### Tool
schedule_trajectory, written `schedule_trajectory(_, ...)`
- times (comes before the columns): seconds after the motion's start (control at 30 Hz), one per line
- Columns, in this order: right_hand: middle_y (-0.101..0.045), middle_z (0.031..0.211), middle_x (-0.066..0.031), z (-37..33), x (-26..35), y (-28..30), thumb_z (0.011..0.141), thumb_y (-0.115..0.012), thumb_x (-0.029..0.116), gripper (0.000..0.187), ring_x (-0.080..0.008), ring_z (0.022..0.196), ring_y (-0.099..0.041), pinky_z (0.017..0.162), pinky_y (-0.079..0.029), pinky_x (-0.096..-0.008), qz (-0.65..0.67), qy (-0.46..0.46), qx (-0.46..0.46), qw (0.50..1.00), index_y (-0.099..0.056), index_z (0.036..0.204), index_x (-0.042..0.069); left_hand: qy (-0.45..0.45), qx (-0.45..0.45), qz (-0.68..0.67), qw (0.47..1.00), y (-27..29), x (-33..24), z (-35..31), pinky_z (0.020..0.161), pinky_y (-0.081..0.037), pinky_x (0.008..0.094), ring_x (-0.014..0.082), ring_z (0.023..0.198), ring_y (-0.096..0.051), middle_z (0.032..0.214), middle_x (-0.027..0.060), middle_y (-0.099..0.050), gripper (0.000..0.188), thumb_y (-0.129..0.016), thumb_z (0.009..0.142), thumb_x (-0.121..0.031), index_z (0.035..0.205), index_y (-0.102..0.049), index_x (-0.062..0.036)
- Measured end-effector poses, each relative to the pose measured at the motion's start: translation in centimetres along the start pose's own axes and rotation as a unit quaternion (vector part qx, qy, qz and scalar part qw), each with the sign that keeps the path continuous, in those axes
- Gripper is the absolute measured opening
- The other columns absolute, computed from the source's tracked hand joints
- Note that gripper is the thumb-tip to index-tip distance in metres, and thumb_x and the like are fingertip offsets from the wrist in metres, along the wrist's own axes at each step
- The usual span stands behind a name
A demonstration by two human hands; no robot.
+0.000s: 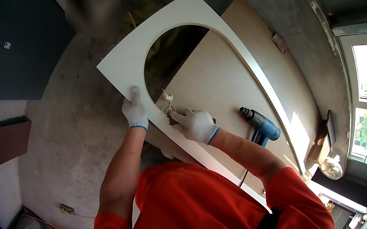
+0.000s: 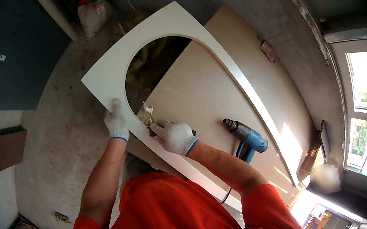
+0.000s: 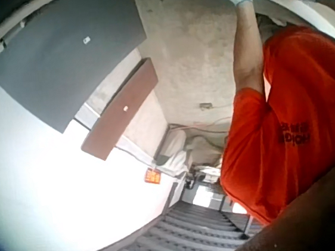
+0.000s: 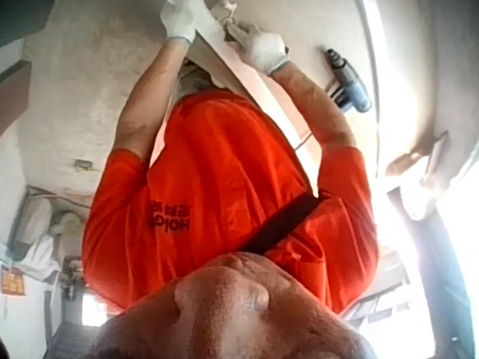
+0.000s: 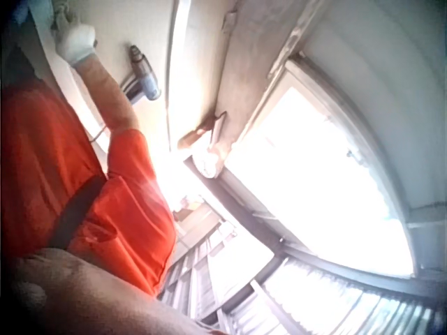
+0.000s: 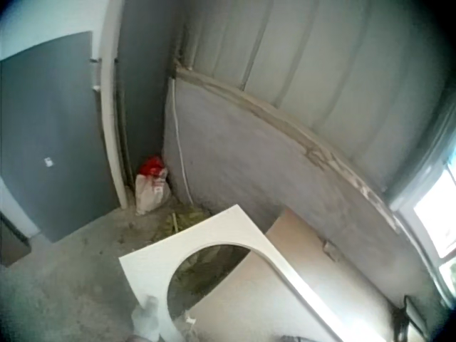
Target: The person uses a heat gun to warm a white edge banding strip on a large, curved wooden panel. They press the strip along the edge with gloved hands to ensure adhesion, then use a utility knife to trim the excess material flush with the panel's surface. The process is repeated along the curved edge of the furniture piece.
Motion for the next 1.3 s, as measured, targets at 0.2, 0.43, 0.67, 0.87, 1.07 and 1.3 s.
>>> schedule_trajectory(0.2,-0.073,0.103,-0.0172,3.1,-0.3,0.3,0.097,-0.073,0.04,0.047,-0.0381,0.079,-0.075,0.069,-0.061,-0.0512,-0.024,0.02,0.037,0.999,-0.069,0.14,0.02,0.015,0.006,-0.022,1.0,-0.1,0.6,0.1,0.092,-0.054,0.0361,0.0154,0.099,-0.065,0.112,0.0077,-0.075,0.063,-0.075,0.104,-0.049,0.123,-0.073,0.0119)
schedule_trajectory(0.43,-0.074,0.103,-0.0176,6.8,0.2,0.4,0.096,-0.073,0.037,0.047,-0.038,0.08,-0.075,0.07,-0.061,-0.0516,-0.004,0.023,0.017,1.0,-0.069,0.139,0.019,0.023,0.01,0.005,1.0,0.3,0.4,0.2,0.083,-0.056,0.0357,0.0154,0.089,-0.067,0.101,0.009,-0.075,0.056,-0.073,0.106,-0.044,0.116,-0.073,0.0107)
schedule_trajectory(0.67,-0.073,0.097,-0.0165,10.6,1.2,0.3,0.095,-0.073,0.033,0.046,-0.039,0.08,-0.074,0.07,-0.06,-0.0525,0.022,-0.028,-0.031,0.999,-0.071,0.138,0.016,0.1,0.035,-0.11,0.988,-0.4,0.5,-0.1,0.082,-0.058,0.0357,0.0159,0.089,-0.07,0.099,0.0074,-0.076,0.041,-0.071,0.108,-0.034,0.117,-0.074,0.0062)
schedule_trajectory(0.87,-0.073,0.099,-0.0202,13.7,1.5,0.8,0.097,-0.071,0.036,0.046,-0.0409,0.081,-0.074,0.071,-0.06,-0.0547,0.041,-0.118,-0.098,0.987,-0.073,0.137,0.014,0.076,0.048,-0.085,0.992,-0.2,0.8,-0.5,0.089,-0.058,0.0358,0.017,0.099,-0.07,0.11,0.0081,-0.077,0.042,-0.072,0.107,-0.034,0.123,-0.074,0.0048)
schedule_trajectory(1.07,-0.073,0.1,-0.0209,11.9,3.9,-0.3,0.1,-0.068,0.04,0.047,-0.0419,0.085,-0.075,0.075,-0.06,-0.0539,0.035,-0.178,-0.057,0.982,-0.069,0.142,0.019,0.026,0.086,0.002,0.996,2.9,2.0,2.6,0.099,-0.056,0.0376,0.0211,0.111,-0.069,0.126,0.0148,-0.074,0.06,-0.077,0.104,-0.043,0.137,-0.066,0.0069)
schedule_trajectory(1.3,-0.073,0.106,-0.0203,11.4,4.2,-0.7,0.103,-0.062,0.036,0.041,-0.0412,0.089,-0.075,0.077,-0.061,-0.0549,0.057,-0.228,-0.077,0.969,-0.065,0.14,0.019,-0.448,0.076,0.402,0.795,-1.6,-14.0,14.4,0.106,-0.053,0.0524,0.045,0.122,-0.066,0.124,0.0227,-0.072,0.05,-0.072,0.103,-0.048,0.125,-0.072,-0.0034)
Point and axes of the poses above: each hand's wrist, its own z-axis towards the middle knuckle, its own y-axis out of the back of the hand, x = y × z, the point moved 4 cm from there along z, towards the middle knuckle
